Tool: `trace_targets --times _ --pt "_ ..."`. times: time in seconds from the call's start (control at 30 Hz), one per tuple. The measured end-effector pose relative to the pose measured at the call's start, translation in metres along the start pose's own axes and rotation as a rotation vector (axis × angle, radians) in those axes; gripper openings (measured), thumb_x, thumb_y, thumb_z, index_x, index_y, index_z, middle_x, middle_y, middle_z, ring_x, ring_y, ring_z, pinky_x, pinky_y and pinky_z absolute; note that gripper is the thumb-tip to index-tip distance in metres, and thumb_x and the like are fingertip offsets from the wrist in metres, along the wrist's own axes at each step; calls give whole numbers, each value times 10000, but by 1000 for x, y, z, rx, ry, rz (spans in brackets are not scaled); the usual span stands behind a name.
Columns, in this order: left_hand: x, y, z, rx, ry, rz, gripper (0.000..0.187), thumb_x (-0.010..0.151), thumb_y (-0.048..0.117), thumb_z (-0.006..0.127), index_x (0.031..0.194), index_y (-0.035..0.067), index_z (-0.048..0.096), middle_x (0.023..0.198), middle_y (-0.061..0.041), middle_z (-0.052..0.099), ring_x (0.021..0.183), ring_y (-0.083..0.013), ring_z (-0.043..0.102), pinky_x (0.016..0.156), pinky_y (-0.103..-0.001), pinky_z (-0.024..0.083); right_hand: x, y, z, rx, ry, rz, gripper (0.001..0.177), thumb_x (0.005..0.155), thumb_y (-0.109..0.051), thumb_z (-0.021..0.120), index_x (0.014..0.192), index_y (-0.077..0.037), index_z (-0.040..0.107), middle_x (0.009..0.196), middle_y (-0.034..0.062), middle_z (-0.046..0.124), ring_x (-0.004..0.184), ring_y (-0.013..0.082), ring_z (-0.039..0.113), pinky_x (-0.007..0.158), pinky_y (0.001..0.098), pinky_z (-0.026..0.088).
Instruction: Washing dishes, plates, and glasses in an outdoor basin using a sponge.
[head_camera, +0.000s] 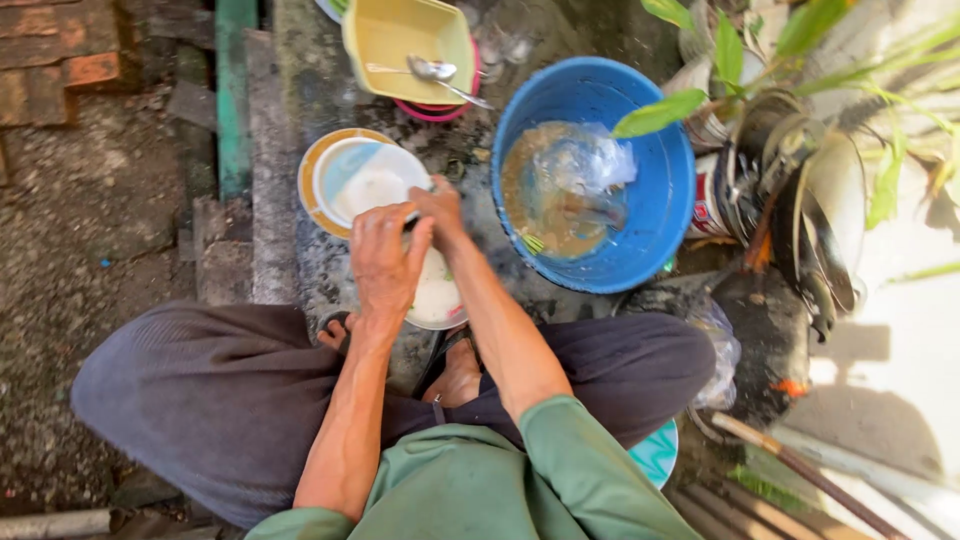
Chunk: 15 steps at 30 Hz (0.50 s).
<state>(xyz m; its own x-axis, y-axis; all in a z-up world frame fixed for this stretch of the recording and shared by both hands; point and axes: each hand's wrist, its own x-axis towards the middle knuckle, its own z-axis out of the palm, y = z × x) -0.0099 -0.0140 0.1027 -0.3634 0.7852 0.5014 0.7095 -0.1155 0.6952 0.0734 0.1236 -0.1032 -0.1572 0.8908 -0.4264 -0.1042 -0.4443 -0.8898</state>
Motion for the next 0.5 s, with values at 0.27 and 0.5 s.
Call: trace_targets --times 0.27,0.5 --pt "7 7 9 -70 -76 -75 320 980 104 749 1256 -9 633 1190 -178 665 1127 -368 603 980 -468 486 -5 -12 15 -660 210 -127 717 728 -363 845 1267 53 619 1089 251 723 992 316 711 864 398 564" --pt "0 1 23 -123 -53 -190 254 1011 39 687 1256 -7 638 1173 -156 694 1105 -319 642 981 -437 506 -132 -111 -26 -1146 -99 -446 521 801 -404 818 1212 -97 728 1263 279 648 1114 411 612 919 472 495"
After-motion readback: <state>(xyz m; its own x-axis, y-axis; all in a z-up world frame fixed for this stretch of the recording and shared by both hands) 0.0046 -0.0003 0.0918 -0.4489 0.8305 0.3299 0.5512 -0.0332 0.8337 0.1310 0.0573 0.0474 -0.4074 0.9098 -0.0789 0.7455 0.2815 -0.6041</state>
